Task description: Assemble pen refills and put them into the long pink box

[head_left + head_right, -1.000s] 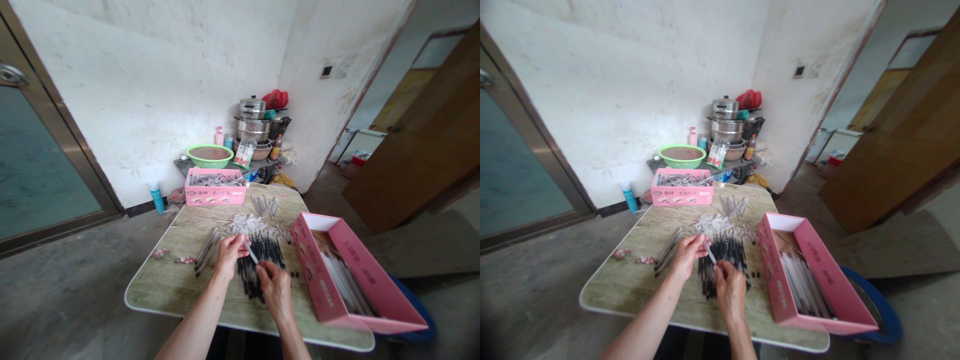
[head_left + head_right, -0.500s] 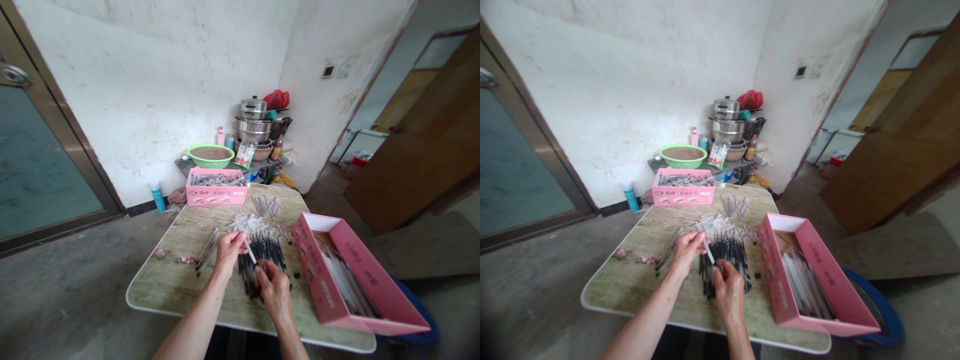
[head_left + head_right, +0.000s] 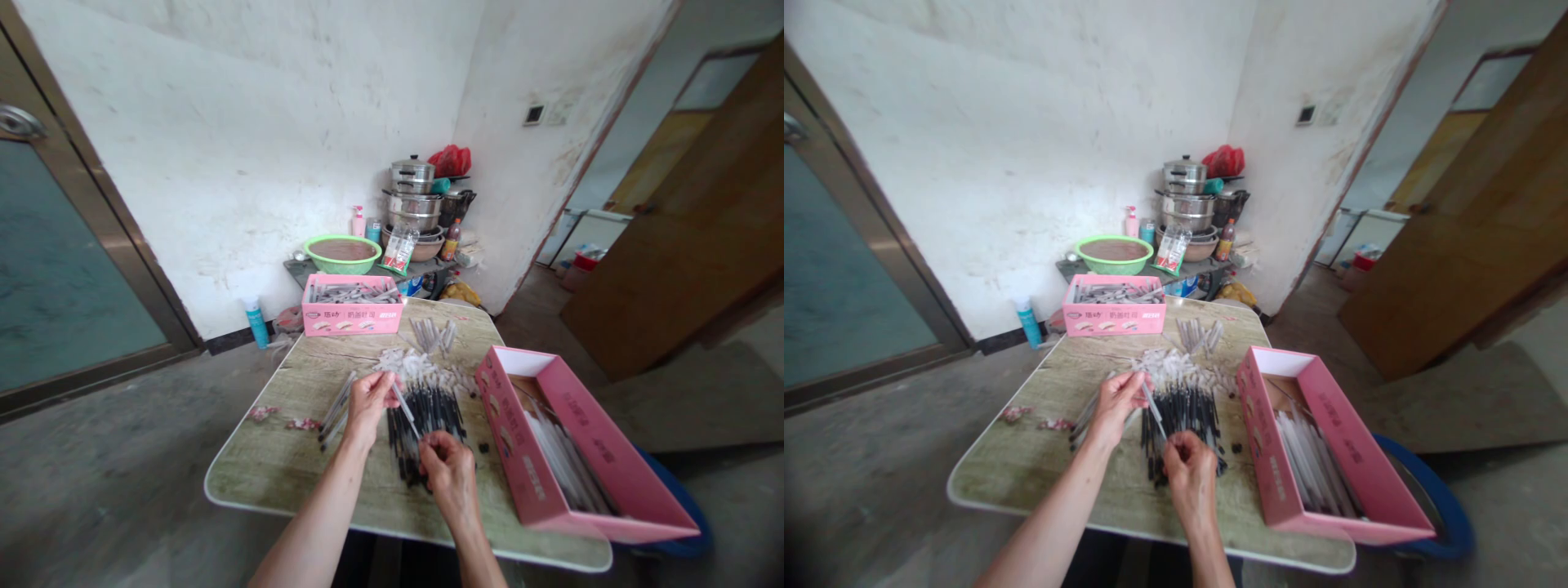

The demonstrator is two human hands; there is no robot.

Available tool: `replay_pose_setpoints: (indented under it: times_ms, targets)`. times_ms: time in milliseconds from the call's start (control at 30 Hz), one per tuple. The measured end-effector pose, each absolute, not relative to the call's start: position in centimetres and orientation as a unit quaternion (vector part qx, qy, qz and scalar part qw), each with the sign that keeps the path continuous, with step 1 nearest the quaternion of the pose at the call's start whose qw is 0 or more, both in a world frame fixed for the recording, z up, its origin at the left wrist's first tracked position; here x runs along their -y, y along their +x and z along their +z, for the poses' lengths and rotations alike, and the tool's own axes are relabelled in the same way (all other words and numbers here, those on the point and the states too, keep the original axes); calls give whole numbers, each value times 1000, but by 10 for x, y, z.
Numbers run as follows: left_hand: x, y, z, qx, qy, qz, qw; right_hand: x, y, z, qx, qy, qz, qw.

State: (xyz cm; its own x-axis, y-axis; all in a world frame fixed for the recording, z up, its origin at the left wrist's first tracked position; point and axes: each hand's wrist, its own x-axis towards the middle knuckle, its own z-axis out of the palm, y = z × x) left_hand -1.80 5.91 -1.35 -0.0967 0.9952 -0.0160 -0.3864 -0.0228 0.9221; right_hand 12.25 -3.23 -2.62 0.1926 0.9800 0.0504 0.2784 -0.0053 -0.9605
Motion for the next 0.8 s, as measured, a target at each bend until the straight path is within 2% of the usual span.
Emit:
replay_pose_setpoints:
  times_ms: [100,233,400,467,633,800]
  targets:
    - [-73,-41,-13,-432,314,665,522,42,131,-27,551,-637,317,436]
    - [-88,-70,-14,-452,229,732,456,49,143,-34,581,-717,189,336]
    - [-73,-58,-16,-443,271,679,519,44,145,-37,580,-777,77,233]
    - [-59,-44,-16,-429,305,644,555,43,141,-33,586,-768,72,248]
    - [-20,-10,-17,-401,358,569,622,48,127,-18,630,-664,175,364]
    - [-6,3,-23,-380,388,527,654,55,130,-10,640,-668,165,342]
